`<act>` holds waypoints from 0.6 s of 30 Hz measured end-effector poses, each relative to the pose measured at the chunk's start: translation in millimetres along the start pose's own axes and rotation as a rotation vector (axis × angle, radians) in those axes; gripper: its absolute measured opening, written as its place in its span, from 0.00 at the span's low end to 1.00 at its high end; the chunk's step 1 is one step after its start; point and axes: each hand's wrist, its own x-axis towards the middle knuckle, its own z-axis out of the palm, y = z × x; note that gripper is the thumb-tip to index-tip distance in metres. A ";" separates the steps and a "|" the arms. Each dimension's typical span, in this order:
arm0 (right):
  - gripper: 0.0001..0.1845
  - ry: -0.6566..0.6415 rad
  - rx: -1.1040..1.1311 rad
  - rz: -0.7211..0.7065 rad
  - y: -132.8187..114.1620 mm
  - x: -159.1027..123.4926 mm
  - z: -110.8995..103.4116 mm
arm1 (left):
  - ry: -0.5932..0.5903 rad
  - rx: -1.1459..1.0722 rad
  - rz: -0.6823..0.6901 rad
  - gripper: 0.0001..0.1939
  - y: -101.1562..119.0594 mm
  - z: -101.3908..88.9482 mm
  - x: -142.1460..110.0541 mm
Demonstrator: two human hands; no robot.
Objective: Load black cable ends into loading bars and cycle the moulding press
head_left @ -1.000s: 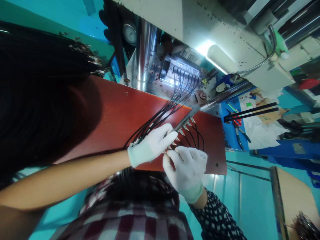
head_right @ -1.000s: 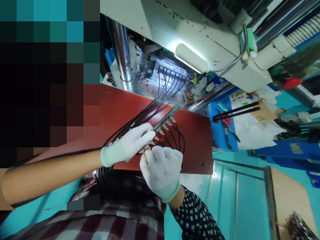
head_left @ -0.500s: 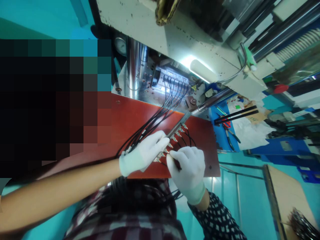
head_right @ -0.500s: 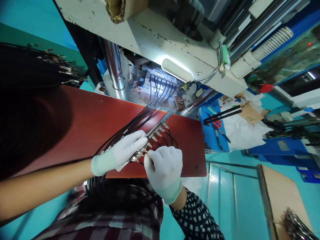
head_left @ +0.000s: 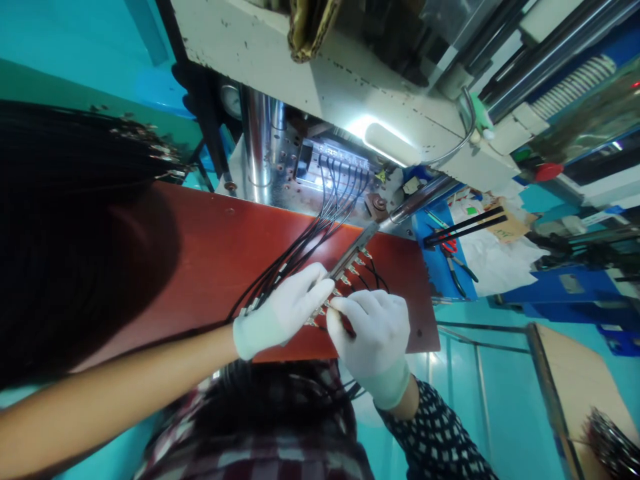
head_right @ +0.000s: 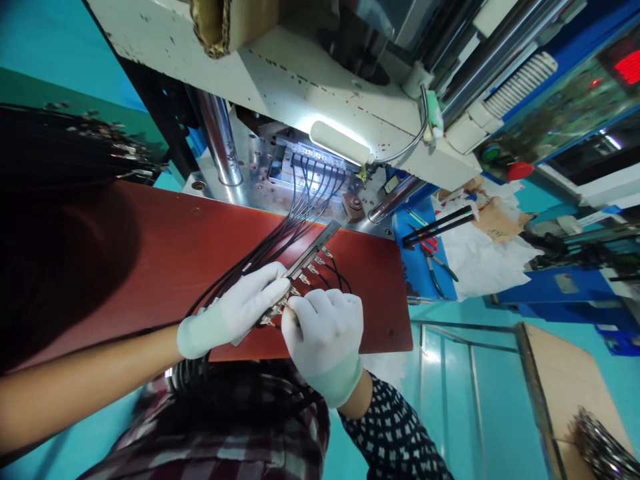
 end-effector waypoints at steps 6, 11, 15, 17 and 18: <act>0.03 -0.092 0.009 0.058 13.0 13.4 -17.1 | -0.012 0.028 -0.020 0.19 1.8 0.7 -2.8; 0.06 -0.161 -0.028 0.029 13.2 20.9 -12.6 | -0.037 0.021 -0.040 0.19 1.2 1.3 -4.7; 0.08 -0.133 -0.056 0.023 11.1 20.0 -10.4 | -0.021 0.050 -0.020 0.19 0.0 1.4 -4.3; 0.06 -0.125 -0.009 0.030 13.7 18.9 -13.3 | -0.025 0.037 -0.028 0.18 -0.1 1.6 -4.7; 0.04 -0.115 0.015 0.042 15.9 18.6 -15.5 | -0.030 0.023 -0.038 0.18 -0.1 1.9 -5.0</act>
